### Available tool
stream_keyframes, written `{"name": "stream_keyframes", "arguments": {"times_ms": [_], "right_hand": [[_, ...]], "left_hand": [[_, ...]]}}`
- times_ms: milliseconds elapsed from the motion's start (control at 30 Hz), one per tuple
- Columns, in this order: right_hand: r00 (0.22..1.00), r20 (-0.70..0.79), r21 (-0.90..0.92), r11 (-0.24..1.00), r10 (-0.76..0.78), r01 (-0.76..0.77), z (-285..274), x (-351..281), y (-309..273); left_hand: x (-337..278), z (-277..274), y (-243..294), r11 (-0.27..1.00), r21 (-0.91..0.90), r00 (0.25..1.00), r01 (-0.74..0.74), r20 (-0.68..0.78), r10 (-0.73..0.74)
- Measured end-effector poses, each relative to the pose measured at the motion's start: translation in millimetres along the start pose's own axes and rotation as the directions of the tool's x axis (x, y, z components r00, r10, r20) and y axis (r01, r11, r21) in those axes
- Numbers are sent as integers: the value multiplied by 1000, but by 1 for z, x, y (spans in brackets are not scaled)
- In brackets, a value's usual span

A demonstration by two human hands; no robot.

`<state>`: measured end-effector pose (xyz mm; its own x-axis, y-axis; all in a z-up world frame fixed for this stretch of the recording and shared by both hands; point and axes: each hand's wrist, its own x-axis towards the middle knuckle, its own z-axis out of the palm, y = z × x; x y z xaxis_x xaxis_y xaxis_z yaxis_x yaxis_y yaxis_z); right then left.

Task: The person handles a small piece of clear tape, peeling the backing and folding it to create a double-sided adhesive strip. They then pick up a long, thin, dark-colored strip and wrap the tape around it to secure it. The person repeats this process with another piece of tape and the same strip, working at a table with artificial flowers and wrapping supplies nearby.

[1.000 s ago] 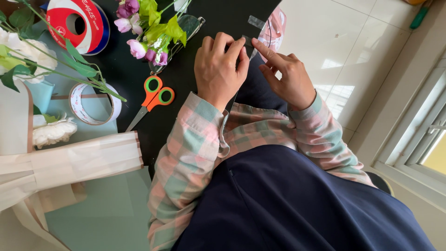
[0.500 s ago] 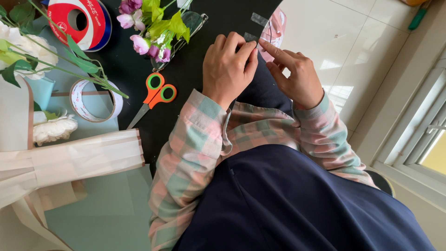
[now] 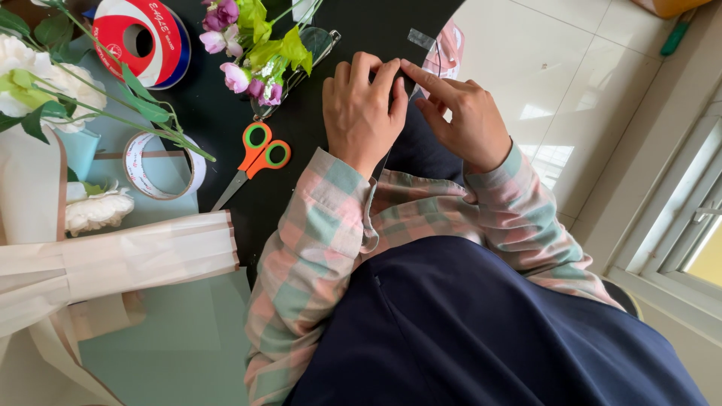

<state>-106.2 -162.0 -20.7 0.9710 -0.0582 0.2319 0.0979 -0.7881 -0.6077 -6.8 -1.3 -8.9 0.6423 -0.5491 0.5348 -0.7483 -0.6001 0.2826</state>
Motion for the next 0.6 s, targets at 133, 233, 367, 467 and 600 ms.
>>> {"name": "stream_keyframes", "arguments": {"times_ms": [133, 233, 367, 467, 600], "right_hand": [[998, 37, 24, 998, 59, -60, 3, -6, -1], [996, 54, 65, 995, 66, -70, 9, -10, 0], [995, 58, 32, 996, 75, -77, 12, -13, -1], [996, 58, 31, 997, 62, -63, 11, -15, 0], [996, 59, 27, 997, 70, -72, 10, -15, -1]], "left_hand": [[-1, 1, 1, 1000, -3, 1000, -14, 9, 14], [-1, 1, 0, 1000, -6, 1000, -8, 23, 8], [1, -2, 2, 1000, -11, 999, -10, 40, 11], [1, -2, 3, 1000, -22, 999, -8, 47, 9], [0, 0, 2, 999, -45, 998, -13, 53, 15]]}}
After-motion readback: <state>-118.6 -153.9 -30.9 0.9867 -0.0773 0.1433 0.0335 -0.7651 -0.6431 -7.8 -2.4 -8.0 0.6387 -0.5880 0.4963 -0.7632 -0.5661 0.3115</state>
